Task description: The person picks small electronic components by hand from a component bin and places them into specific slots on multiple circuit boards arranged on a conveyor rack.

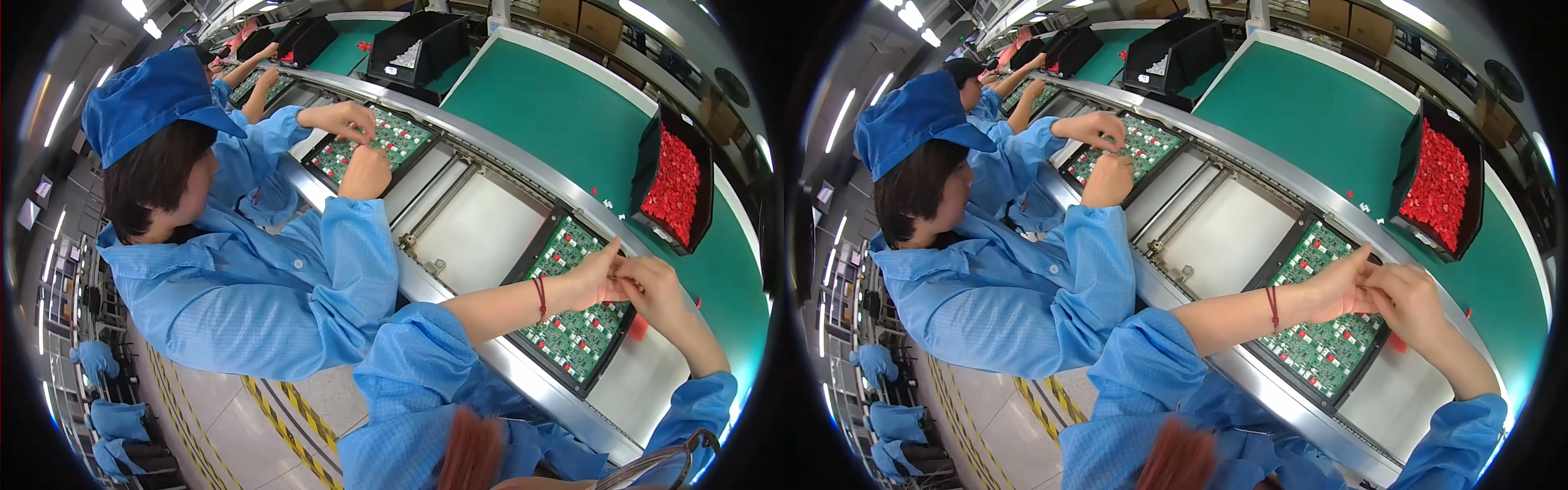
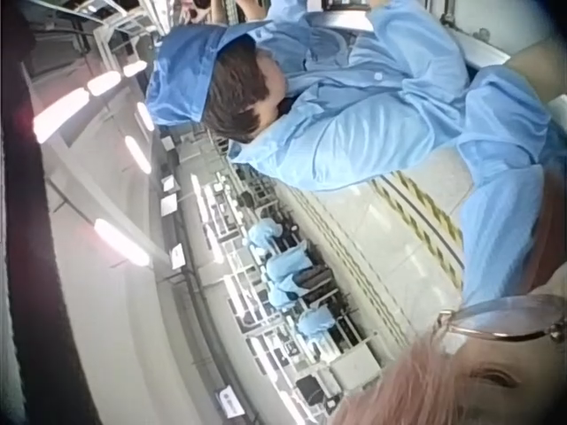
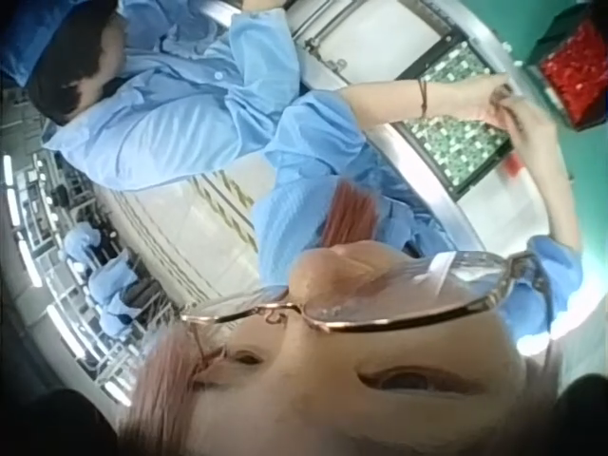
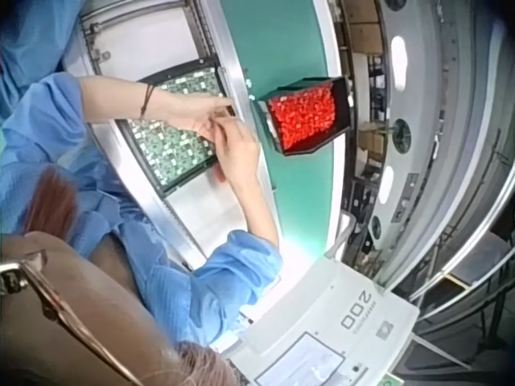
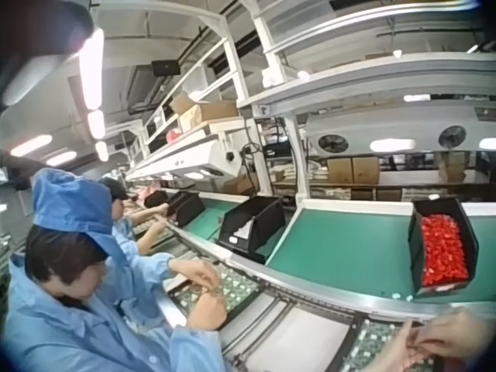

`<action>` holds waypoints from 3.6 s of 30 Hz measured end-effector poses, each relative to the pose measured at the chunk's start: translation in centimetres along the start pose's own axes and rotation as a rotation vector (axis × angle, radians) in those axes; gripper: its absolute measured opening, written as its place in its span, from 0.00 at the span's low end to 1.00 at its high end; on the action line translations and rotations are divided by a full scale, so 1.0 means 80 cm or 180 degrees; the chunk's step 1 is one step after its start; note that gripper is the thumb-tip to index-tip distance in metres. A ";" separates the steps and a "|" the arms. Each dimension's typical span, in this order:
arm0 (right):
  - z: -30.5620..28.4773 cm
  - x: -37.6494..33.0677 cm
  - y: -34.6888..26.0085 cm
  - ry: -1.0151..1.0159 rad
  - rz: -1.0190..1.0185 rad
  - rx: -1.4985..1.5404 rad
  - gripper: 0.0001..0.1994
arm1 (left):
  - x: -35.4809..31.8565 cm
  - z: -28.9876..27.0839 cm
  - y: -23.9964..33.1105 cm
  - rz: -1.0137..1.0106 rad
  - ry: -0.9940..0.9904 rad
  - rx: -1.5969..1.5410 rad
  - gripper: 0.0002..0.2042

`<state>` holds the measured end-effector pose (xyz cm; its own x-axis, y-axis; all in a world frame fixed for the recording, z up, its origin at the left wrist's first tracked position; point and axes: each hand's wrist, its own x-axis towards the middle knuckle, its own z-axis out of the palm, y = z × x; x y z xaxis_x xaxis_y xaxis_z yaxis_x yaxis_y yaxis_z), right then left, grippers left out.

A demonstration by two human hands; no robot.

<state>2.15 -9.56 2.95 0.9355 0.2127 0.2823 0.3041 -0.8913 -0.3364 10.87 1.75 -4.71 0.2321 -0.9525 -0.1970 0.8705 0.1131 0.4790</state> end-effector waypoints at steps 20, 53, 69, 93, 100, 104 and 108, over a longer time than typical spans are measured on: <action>-0.038 -0.039 0.009 0.0295 0.0424 -0.0307 0.09 | 0.004 -0.013 -0.006 0.0054 0.0296 0.0481 0.06; -0.024 -0.104 0.003 -0.2046 0.1886 0.1244 0.06 | -0.008 0.084 -0.010 0.0885 0.0253 0.1603 0.10; -0.058 -0.070 0.042 -0.0988 0.1473 0.1343 0.09 | -0.002 0.037 0.094 0.1688 0.1358 0.2123 0.15; -0.021 -0.031 0.070 -0.1032 0.1623 0.1301 0.10 | -0.002 0.015 0.093 0.1420 0.1014 0.2369 0.12; -0.028 -0.030 0.068 -0.1118 0.2272 0.2119 0.10 | 0.001 0.020 0.093 0.1732 0.1248 0.2263 0.12; -0.026 -0.027 0.067 -0.1095 0.2293 0.2427 0.09 | -0.005 0.017 0.098 0.1687 0.1250 0.2017 0.14; -0.031 -0.025 0.058 -0.1023 0.2320 0.2287 0.07 | -0.001 0.013 0.098 0.1708 0.1280 0.2163 0.14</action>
<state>1.23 -15.14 3.03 0.9059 -0.0866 -0.4146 -0.4101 -0.4237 -0.8077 17.21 2.44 -0.04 0.7692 -0.6385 -0.0252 0.1955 0.1977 0.9606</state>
